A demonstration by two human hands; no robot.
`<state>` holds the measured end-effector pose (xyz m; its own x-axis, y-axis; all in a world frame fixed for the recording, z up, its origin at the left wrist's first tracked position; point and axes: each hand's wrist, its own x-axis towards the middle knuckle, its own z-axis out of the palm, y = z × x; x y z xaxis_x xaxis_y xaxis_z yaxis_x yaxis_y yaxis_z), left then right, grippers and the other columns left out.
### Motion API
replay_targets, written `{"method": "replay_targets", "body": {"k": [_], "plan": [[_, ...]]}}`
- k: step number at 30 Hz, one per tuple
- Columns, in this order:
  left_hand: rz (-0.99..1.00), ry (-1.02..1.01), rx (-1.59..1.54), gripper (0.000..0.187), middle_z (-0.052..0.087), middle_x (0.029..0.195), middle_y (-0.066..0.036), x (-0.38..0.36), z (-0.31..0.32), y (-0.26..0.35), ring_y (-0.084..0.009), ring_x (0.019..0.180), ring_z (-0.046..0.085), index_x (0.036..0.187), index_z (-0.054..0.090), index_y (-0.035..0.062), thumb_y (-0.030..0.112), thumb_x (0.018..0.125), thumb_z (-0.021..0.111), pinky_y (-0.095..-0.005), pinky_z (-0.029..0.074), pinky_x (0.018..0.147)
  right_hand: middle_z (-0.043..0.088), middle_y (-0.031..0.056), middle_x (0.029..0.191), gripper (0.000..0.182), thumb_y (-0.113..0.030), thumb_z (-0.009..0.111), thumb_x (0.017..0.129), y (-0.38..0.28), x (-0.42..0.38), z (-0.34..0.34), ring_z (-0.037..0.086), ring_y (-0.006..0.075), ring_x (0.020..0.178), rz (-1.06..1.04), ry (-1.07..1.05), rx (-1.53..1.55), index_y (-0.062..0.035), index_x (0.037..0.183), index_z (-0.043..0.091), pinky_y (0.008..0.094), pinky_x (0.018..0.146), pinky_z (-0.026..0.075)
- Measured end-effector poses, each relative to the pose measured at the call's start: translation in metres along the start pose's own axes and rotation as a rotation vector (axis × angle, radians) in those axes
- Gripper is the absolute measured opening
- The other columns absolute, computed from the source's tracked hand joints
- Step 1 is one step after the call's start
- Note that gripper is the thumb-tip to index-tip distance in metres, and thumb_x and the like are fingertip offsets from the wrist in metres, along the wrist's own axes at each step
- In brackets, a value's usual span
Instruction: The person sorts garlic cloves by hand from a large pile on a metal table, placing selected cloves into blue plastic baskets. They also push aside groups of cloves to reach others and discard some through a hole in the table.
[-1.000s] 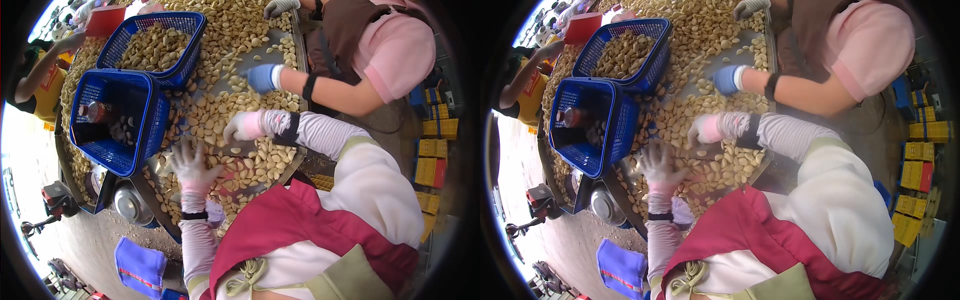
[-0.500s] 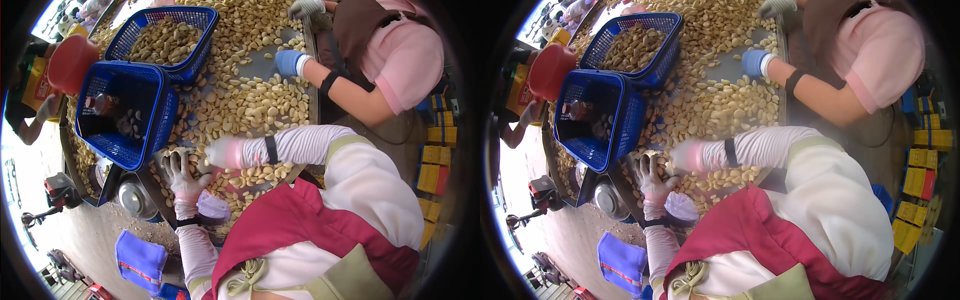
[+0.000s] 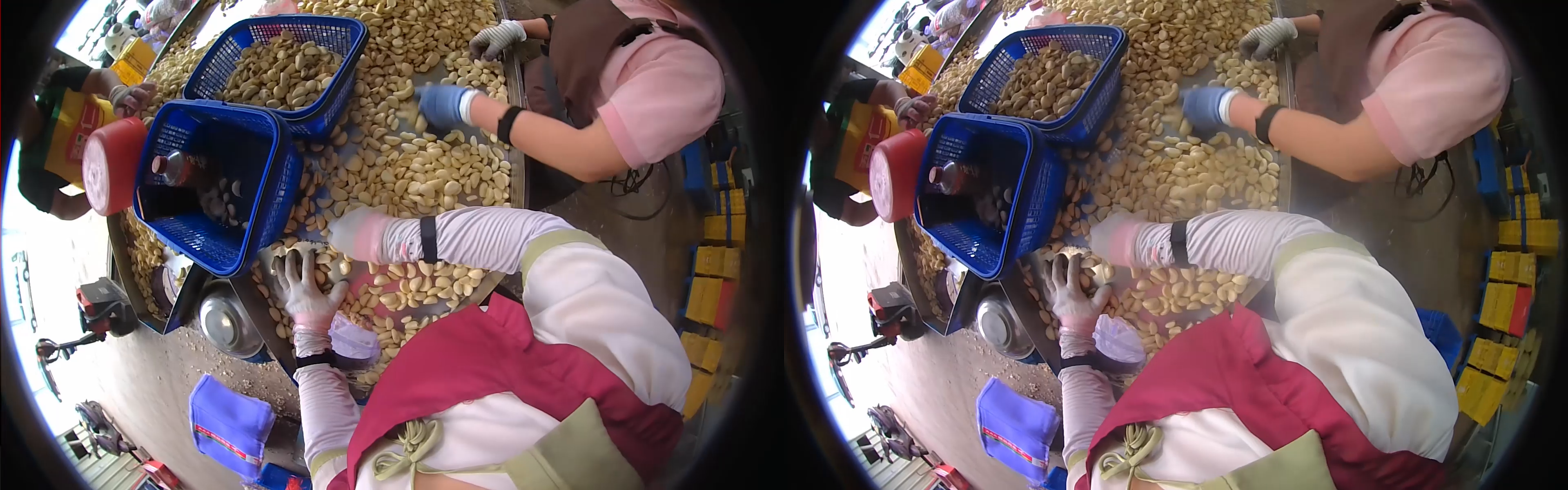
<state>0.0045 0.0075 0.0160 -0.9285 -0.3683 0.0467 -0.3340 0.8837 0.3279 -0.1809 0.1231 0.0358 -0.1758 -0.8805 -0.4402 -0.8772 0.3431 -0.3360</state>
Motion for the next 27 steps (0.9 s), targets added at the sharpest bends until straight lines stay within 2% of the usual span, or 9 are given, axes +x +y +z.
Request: {"method": "replay_targets", "body": {"k": [5, 9, 10, 12, 14, 18, 21, 24, 27], "plan": [[-0.027, 0.023, -0.060, 0.081, 0.045, 0.150, -0.020, -0.002, 0.001, 0.001, -0.0505, 0.142, 0.034, 0.140, 0.058, 0.0172, 0.042, 0.066, 0.077, -0.0594, 0.034, 0.115, 0.068, 0.0120, 0.105, 0.031, -0.019, 0.071, 0.084, -0.001, -0.013, -0.012, 0.073, 0.0288, 0.094, -0.092, 0.050, -0.117, -0.0004, 0.108, 0.068, 0.0409, 0.071, 0.061], [-0.018, 0.029, -0.050, 0.082, 0.044, 0.150, -0.019, 0.000, 0.002, -0.001, -0.0503, 0.143, 0.032, 0.137, 0.061, 0.0150, 0.048, 0.065, 0.080, -0.0588, 0.035, 0.115, 0.058, 0.0044, 0.076, 0.016, -0.023, 0.067, 0.086, 0.003, -0.032, -0.100, 0.062, 0.0201, 0.061, -0.387, 1.026, -0.248, -0.0087, 0.092, 0.064, 0.0346, 0.050, 0.053], [-0.019, 0.025, -0.051, 0.082, 0.044, 0.150, -0.019, -0.003, 0.003, -0.002, -0.0503, 0.143, 0.032, 0.137, 0.061, 0.0150, 0.048, 0.065, 0.080, -0.0588, 0.035, 0.115, 0.058, 0.0062, 0.073, 0.016, -0.022, 0.067, 0.086, 0.002, -0.036, -0.137, 0.064, 0.0220, 0.064, -0.388, 1.180, -0.231, -0.0084, 0.083, 0.060, 0.0357, 0.051, 0.053], [0.004, 0.060, -0.085, 0.081, 0.045, 0.149, -0.019, -0.002, 0.004, -0.002, -0.0505, 0.142, 0.033, 0.136, 0.061, 0.0150, 0.048, 0.065, 0.079, -0.0595, 0.034, 0.115, 0.063, 0.0086, 0.085, 0.012, -0.018, 0.063, 0.090, 0.020, -0.002, -0.181, 0.066, 0.0246, 0.080, -0.377, 1.484, -0.030, -0.0064, 0.091, 0.062, 0.0334, 0.065, 0.055], [0.003, 0.051, -0.070, 0.080, 0.046, 0.148, -0.019, -0.001, 0.002, 0.000, -0.0504, 0.142, 0.033, 0.136, 0.061, 0.0150, 0.047, 0.065, 0.079, -0.0598, 0.034, 0.115, 0.063, 0.0086, 0.089, 0.011, -0.017, 0.065, 0.088, 0.026, -0.010, -0.203, 0.065, 0.0231, 0.086, -0.123, 1.693, -0.433, -0.0066, 0.090, 0.063, 0.0347, 0.069, 0.054], [-0.030, 0.048, -0.047, 0.077, 0.047, 0.147, -0.019, -0.001, 0.001, 0.002, -0.0499, 0.142, 0.034, 0.135, 0.062, 0.0149, 0.045, 0.065, 0.078, -0.0606, 0.033, 0.115, 0.059, 0.0070, 0.077, 0.015, -0.018, 0.074, 0.074, 0.013, -0.014, -0.118, 0.062, 0.0239, 0.067, -0.269, 1.255, -0.159, -0.0090, 0.073, 0.062, 0.0370, 0.060, 0.054], [-0.021, 0.064, -0.060, 0.077, 0.047, 0.147, -0.019, -0.001, 0.006, -0.002, -0.0499, 0.142, 0.034, 0.135, 0.063, 0.0151, 0.045, 0.065, 0.078, -0.0605, 0.033, 0.115, 0.064, 0.0065, 0.092, 0.018, -0.027, 0.069, 0.081, 0.028, 0.014, -0.033, 0.067, 0.0255, 0.083, -0.432, 0.555, -0.204, -0.0102, 0.087, 0.070, 0.0383, 0.070, 0.057], [-0.022, 0.063, -0.043, 0.076, 0.047, 0.148, -0.019, -0.002, 0.009, -0.002, -0.0494, 0.142, 0.034, 0.135, 0.063, 0.0152, 0.045, 0.066, 0.078, -0.0597, 0.033, 0.116, 0.066, 0.0082, 0.104, 0.022, -0.028, 0.066, 0.086, 0.022, 0.014, -0.019, 0.066, 0.0268, 0.090, -0.304, 0.596, -0.120, -0.0123, 0.100, 0.074, 0.0393, 0.079, 0.056], [-0.037, 0.056, -0.044, 0.075, 0.047, 0.148, -0.019, -0.001, 0.005, -0.001, -0.0483, 0.143, 0.034, 0.134, 0.063, 0.0151, 0.045, 0.067, 0.077, -0.0592, 0.034, 0.116, 0.067, 0.0102, 0.111, 0.028, -0.026, 0.067, 0.088, 0.010, 0.012, -0.023, 0.066, 0.0318, 0.104, -0.156, 0.339, -0.071, -0.0128, 0.112, 0.072, 0.0413, 0.086, 0.055]]}}
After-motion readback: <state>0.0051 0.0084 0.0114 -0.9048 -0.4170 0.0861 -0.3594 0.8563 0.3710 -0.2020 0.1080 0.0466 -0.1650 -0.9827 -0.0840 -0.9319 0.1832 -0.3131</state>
